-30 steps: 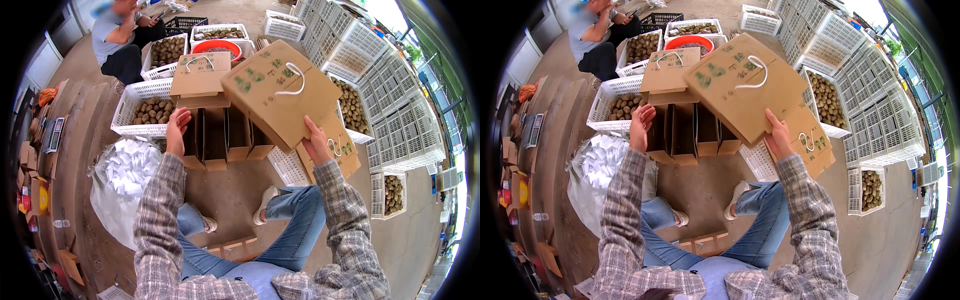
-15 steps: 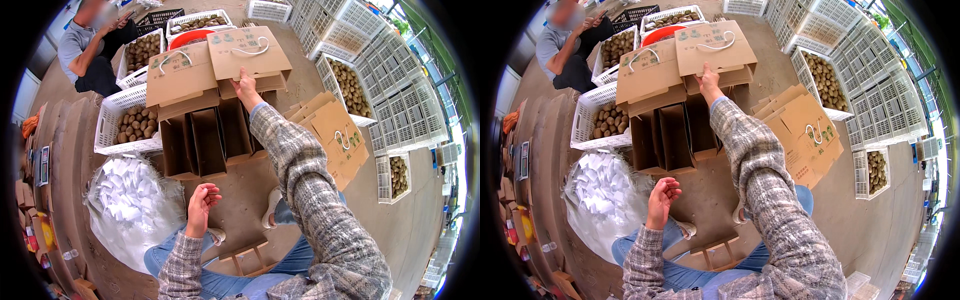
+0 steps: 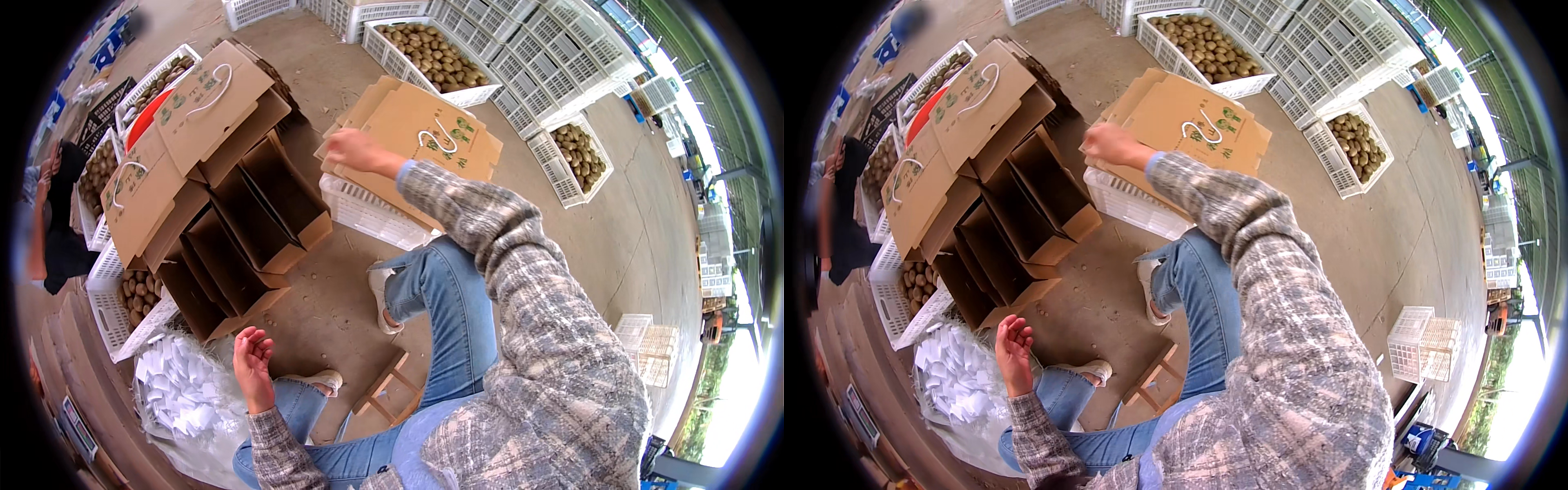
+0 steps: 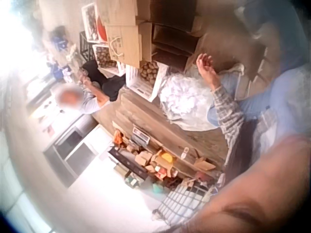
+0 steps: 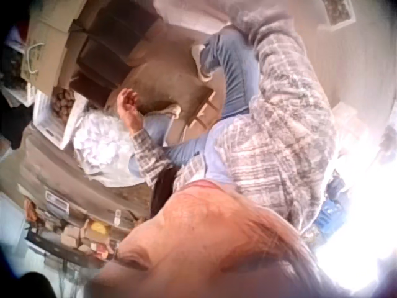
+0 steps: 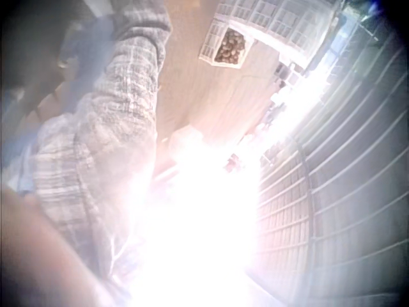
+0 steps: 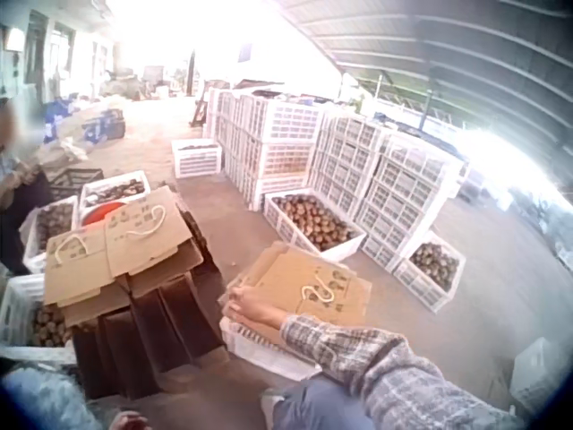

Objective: The person sits on a low stool and repeatedly folds flat cardboard sheets into box shapes by hand. They fold the side flaps and tuck the tabs to form the box structure, then stack the finished boxes on a pile. The process is repeated continuously with new sheets taken from a stack nearby.

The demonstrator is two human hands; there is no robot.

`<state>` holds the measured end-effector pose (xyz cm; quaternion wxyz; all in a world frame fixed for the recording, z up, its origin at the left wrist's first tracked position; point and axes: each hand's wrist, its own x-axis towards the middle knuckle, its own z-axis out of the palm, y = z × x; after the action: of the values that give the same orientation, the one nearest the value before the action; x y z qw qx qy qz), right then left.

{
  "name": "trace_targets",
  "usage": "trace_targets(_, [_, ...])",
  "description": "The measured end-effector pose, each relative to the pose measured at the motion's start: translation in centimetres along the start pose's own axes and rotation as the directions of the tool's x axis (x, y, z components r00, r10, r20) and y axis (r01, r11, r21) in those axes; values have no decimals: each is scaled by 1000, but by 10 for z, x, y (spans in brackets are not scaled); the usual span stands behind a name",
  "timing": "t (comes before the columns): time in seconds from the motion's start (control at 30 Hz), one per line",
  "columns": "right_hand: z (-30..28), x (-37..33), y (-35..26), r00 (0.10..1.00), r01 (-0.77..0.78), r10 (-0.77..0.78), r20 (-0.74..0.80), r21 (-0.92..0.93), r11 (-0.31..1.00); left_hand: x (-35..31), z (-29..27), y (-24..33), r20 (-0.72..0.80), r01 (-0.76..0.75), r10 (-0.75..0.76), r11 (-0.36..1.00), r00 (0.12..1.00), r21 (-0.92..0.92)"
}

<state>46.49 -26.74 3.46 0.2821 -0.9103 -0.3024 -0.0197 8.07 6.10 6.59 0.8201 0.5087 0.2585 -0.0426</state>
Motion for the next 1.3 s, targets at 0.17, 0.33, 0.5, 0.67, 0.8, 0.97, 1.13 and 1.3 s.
trace_targets(0.17, [-83,-225,161,473,-877,668,-574,-230,422,8,12,-13,10,25,-25,999,1000,30])
trace_targets(0.33, [-61,-316,166,266,-926,957,-114,246,287,-4,16,-14,-5,43,-43,998,999,42])
trace_targets(0.5, [-25,-327,149,49,-669,998,27,743,13,-28,43,-18,53,38,-41,998,998,53])
trace_targets(0.67, [-42,-316,139,318,-249,943,-101,950,186,-60,50,-12,58,17,-22,996,998,86])
trace_targets(0.8, [-115,-279,100,448,41,839,-308,945,325,-77,52,-8,42,-21,18,996,999,81])
trace_targets(0.97, [-238,-246,-1,660,92,586,-470,825,558,-98,95,13,181,-132,112,986,977,106])
trace_targets(1.13, [-312,-248,-136,848,78,386,-364,805,589,-130,142,37,287,-393,319,883,903,257])
trace_targets(1.3, [-283,-261,-221,976,-73,191,-108,660,748,-168,148,58,242,-453,405,871,881,189])
